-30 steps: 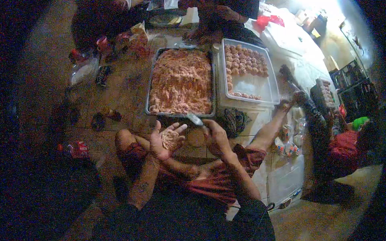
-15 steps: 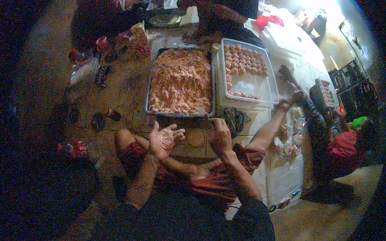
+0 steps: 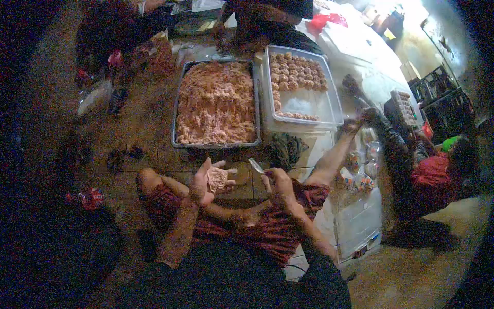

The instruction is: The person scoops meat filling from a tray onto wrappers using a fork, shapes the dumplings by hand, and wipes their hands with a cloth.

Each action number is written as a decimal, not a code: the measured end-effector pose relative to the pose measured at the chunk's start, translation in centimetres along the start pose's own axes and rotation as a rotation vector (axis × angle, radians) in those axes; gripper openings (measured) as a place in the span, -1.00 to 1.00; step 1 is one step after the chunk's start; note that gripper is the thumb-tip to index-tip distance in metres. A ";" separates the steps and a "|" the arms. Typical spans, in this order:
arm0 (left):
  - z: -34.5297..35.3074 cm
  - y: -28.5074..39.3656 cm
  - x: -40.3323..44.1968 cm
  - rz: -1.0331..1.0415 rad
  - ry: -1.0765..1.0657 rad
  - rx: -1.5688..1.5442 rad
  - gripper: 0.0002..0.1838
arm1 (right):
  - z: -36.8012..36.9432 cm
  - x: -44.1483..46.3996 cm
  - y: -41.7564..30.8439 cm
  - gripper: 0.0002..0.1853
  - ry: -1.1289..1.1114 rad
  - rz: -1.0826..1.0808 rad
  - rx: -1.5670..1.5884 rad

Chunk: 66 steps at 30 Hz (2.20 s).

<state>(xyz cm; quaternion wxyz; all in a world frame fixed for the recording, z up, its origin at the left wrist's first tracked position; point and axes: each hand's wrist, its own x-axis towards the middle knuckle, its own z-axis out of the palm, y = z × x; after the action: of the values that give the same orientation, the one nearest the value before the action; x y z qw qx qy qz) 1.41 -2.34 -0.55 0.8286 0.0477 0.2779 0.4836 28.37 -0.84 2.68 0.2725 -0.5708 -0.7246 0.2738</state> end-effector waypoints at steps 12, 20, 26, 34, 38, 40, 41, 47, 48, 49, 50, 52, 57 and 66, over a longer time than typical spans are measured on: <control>3.1 4.5 -3.1 0.038 -0.208 0.649 -0.22 | 1.4 3.3 -9.3 -0.70 -0.490 0.118 0.880; 0.5 2.1 -0.8 0.220 -0.423 0.172 -0.40 | 1.6 5.3 -10.2 -0.82 -0.057 -0.060 0.647; -1.0 3.2 0.1 0.626 -0.064 0.717 -0.68 | 4.9 1.8 -4.0 -0.75 -0.299 0.141 0.709; 3.5 4.4 -1.9 0.918 0.089 1.461 -0.65 | 5.0 1.8 -4.9 -0.78 -0.380 -0.100 0.659; -1.7 2.2 1.7 1.014 0.080 1.291 -0.71 | 2.7 3.6 -5.8 -0.81 -0.212 -0.456 0.244; -2.6 1.5 2.2 1.064 0.073 1.204 -0.74 | 1.5 3.6 -6.8 -0.81 -0.168 -0.329 0.143; -2.1 1.5 1.9 1.080 0.070 1.175 -0.74 | 1.8 3.5 -6.3 -0.81 -0.168 -0.329 0.144; -3.5 2.7 1.7 0.754 0.040 0.604 -0.67 | 4.0 1.1 -4.6 -0.82 -0.376 0.140 0.607; -3.7 2.6 1.7 0.761 0.051 0.661 -0.66 | 5.3 0.8 -3.3 -0.82 -0.417 0.091 0.666; -3.2 2.8 1.5 0.768 0.063 0.717 -0.65 | 6.1 0.6 -2.7 -0.81 -0.456 0.040 0.724; -0.7 3.0 0.3 0.730 0.081 0.632 -0.62 | 5.7 0.3 -3.6 -0.81 -0.489 0.114 0.795; 0.8 3.2 -0.3 0.690 0.099 0.548 -0.59 | 7.1 0.5 -3.6 -0.81 -0.396 -0.067 0.744; -1.3 4.2 -0.4 0.970 -0.086 1.456 -0.51 | 4.4 1.6 -6.8 -0.81 -0.235 -0.317 0.271; 3.7 6.3 -3.3 0.857 0.158 1.359 -0.38 | 7.1 -0.6 -2.8 -0.78 -0.280 -0.048 0.621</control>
<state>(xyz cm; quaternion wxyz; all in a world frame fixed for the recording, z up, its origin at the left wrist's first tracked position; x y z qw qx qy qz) -2.83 -1.05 6.08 0.3391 0.6092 0.5265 0.4865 21.56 -2.62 -0.35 0.3376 -0.4003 -0.6500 0.5507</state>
